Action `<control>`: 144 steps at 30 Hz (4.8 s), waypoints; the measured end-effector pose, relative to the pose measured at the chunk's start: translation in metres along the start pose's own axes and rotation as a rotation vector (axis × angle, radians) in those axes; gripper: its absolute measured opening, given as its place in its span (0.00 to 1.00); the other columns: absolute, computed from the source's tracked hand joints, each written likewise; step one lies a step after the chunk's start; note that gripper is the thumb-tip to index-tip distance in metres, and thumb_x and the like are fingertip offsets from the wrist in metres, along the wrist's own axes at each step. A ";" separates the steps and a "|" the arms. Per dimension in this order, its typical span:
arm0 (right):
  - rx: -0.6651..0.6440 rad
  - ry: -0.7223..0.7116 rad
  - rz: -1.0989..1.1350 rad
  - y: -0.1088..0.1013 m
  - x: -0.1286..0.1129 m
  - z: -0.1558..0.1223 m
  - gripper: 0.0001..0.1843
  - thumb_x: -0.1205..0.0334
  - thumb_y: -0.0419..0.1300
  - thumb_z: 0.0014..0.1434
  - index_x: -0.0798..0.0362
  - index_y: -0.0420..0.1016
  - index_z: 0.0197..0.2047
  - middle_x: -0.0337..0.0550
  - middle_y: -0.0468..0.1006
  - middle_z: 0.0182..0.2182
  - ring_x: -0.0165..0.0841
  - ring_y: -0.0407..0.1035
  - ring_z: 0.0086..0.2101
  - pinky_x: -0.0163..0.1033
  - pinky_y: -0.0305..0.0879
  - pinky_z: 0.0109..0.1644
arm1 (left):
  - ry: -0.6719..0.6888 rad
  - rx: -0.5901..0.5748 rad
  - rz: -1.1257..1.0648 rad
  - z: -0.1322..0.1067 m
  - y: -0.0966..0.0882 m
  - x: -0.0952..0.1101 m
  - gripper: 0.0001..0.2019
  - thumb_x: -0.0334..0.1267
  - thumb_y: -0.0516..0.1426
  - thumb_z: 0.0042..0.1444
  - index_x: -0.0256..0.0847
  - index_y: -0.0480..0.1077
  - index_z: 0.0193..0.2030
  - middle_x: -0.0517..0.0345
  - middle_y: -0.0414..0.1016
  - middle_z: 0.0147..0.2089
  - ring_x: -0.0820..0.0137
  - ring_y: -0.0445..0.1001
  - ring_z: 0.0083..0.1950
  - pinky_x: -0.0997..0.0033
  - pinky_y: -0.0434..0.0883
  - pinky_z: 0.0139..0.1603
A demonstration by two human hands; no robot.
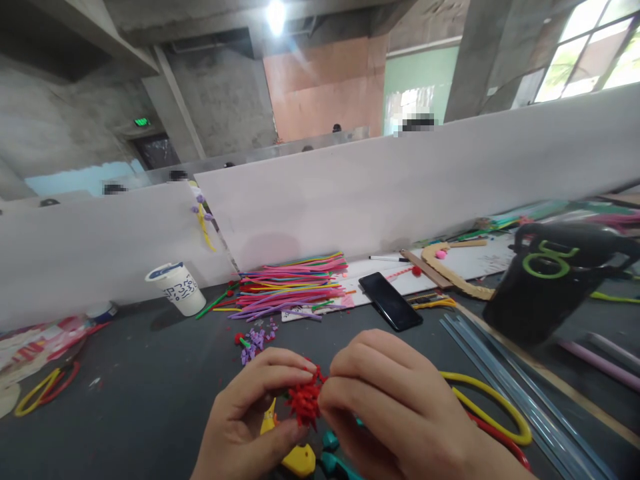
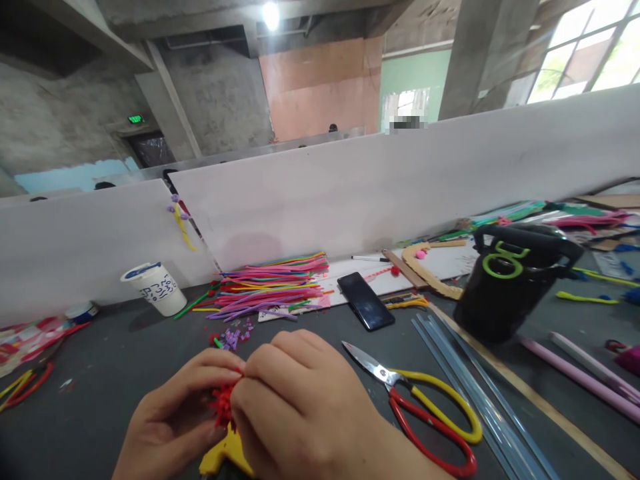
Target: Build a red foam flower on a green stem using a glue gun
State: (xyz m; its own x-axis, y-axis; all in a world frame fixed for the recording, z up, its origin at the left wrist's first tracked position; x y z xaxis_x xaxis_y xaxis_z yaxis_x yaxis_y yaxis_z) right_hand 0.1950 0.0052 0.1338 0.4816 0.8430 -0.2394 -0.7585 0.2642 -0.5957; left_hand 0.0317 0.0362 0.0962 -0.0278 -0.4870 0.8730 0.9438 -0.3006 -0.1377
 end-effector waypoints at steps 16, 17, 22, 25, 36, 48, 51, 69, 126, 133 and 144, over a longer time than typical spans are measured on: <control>-0.078 -0.062 -0.067 0.011 -0.002 -0.004 0.13 0.74 0.50 0.62 0.57 0.71 0.29 0.44 0.70 0.26 0.32 0.63 0.29 0.38 0.63 0.32 | 0.021 0.011 0.049 0.000 -0.001 0.000 0.14 0.30 0.65 0.48 0.49 0.79 0.42 0.55 0.79 0.42 0.66 0.76 0.44 0.77 0.72 0.44; -0.081 -0.068 -0.068 0.012 -0.002 -0.004 0.13 0.74 0.50 0.62 0.57 0.71 0.29 0.44 0.70 0.26 0.32 0.62 0.29 0.38 0.63 0.32 | 0.021 0.007 0.054 0.000 -0.001 -0.001 0.14 0.30 0.64 0.49 0.49 0.79 0.42 0.55 0.79 0.42 0.66 0.76 0.44 0.77 0.72 0.44; -0.068 -0.059 -0.067 0.016 0.000 -0.003 0.15 0.75 0.48 0.63 0.57 0.71 0.29 0.43 0.71 0.26 0.31 0.61 0.28 0.37 0.63 0.31 | 0.000 -0.002 0.070 -0.001 0.000 -0.001 0.13 0.29 0.64 0.49 0.49 0.80 0.41 0.53 0.79 0.41 0.65 0.77 0.43 0.75 0.73 0.43; -0.056 -0.014 -0.011 0.011 0.001 -0.001 0.14 0.73 0.49 0.64 0.57 0.72 0.31 0.44 0.73 0.28 0.31 0.63 0.29 0.36 0.65 0.33 | -0.017 0.008 0.036 0.001 0.001 0.000 0.13 0.29 0.65 0.47 0.49 0.80 0.40 0.53 0.79 0.40 0.65 0.77 0.42 0.74 0.73 0.41; -0.034 0.337 0.329 0.000 0.028 -0.004 0.07 0.72 0.56 0.58 0.53 0.72 0.33 0.38 0.74 0.29 0.29 0.68 0.31 0.32 0.65 0.34 | -0.497 0.197 -0.541 -0.017 0.004 -0.036 0.14 0.40 0.68 0.43 0.42 0.80 0.39 0.51 0.82 0.38 0.70 0.75 0.31 0.74 0.72 0.33; 0.007 0.646 0.465 0.077 0.062 -0.054 0.08 0.73 0.56 0.55 0.55 0.74 0.29 0.38 0.75 0.27 0.29 0.69 0.29 0.33 0.65 0.35 | -0.829 0.223 -0.840 -0.045 0.014 -0.081 0.10 0.37 0.64 0.50 0.33 0.80 0.38 0.51 0.78 0.35 0.76 0.69 0.30 0.79 0.66 0.29; 0.001 0.636 0.479 0.079 0.062 -0.057 0.07 0.72 0.56 0.55 0.54 0.74 0.31 0.39 0.75 0.28 0.29 0.69 0.30 0.34 0.66 0.36 | -0.851 0.227 -0.699 -0.049 0.014 -0.080 0.11 0.35 0.66 0.48 0.36 0.80 0.40 0.55 0.76 0.31 0.78 0.67 0.28 0.81 0.63 0.27; -0.060 0.303 0.298 0.071 0.047 -0.061 0.07 0.71 0.56 0.59 0.54 0.74 0.38 0.44 0.76 0.33 0.32 0.69 0.36 0.38 0.67 0.40 | -0.862 0.146 -0.568 -0.049 0.018 -0.080 0.10 0.39 0.65 0.49 0.34 0.77 0.35 0.58 0.74 0.27 0.79 0.66 0.24 0.81 0.62 0.25; -0.012 0.386 0.282 0.078 0.033 -0.062 0.08 0.72 0.53 0.57 0.52 0.67 0.29 0.40 0.72 0.26 0.30 0.64 0.28 0.34 0.62 0.33 | -0.242 0.110 0.228 -0.049 0.010 -0.070 0.12 0.34 0.58 0.56 0.52 0.76 0.45 0.59 0.76 0.46 0.67 0.72 0.49 0.72 0.70 0.49; -0.005 0.386 0.293 0.078 0.033 -0.063 0.07 0.72 0.54 0.57 0.53 0.68 0.30 0.40 0.72 0.27 0.30 0.65 0.29 0.34 0.62 0.34 | -0.225 0.114 0.273 -0.050 0.011 -0.070 0.12 0.33 0.59 0.55 0.53 0.75 0.45 0.60 0.75 0.46 0.68 0.72 0.49 0.73 0.69 0.50; 0.049 0.473 0.195 0.081 0.036 -0.069 0.06 0.71 0.54 0.57 0.53 0.70 0.33 0.41 0.74 0.27 0.30 0.66 0.27 0.34 0.62 0.31 | -0.127 0.148 0.565 -0.055 0.012 -0.070 0.19 0.32 0.57 0.57 0.50 0.69 0.55 0.54 0.71 0.53 0.62 0.69 0.54 0.61 0.66 0.56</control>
State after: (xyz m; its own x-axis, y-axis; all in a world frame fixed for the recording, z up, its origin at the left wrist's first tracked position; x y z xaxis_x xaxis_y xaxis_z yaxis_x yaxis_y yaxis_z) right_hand 0.1808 0.0247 0.0239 0.4666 0.5779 -0.6696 -0.8682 0.1546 -0.4715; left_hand 0.0274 0.0216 0.0079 0.5232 -0.4333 0.7339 0.8370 0.0988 -0.5383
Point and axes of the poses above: each hand's wrist, its own z-axis towards the middle knuckle, its own y-axis out of the palm, x = y × z, the point moved 4 cm from there along z, towards the middle knuckle
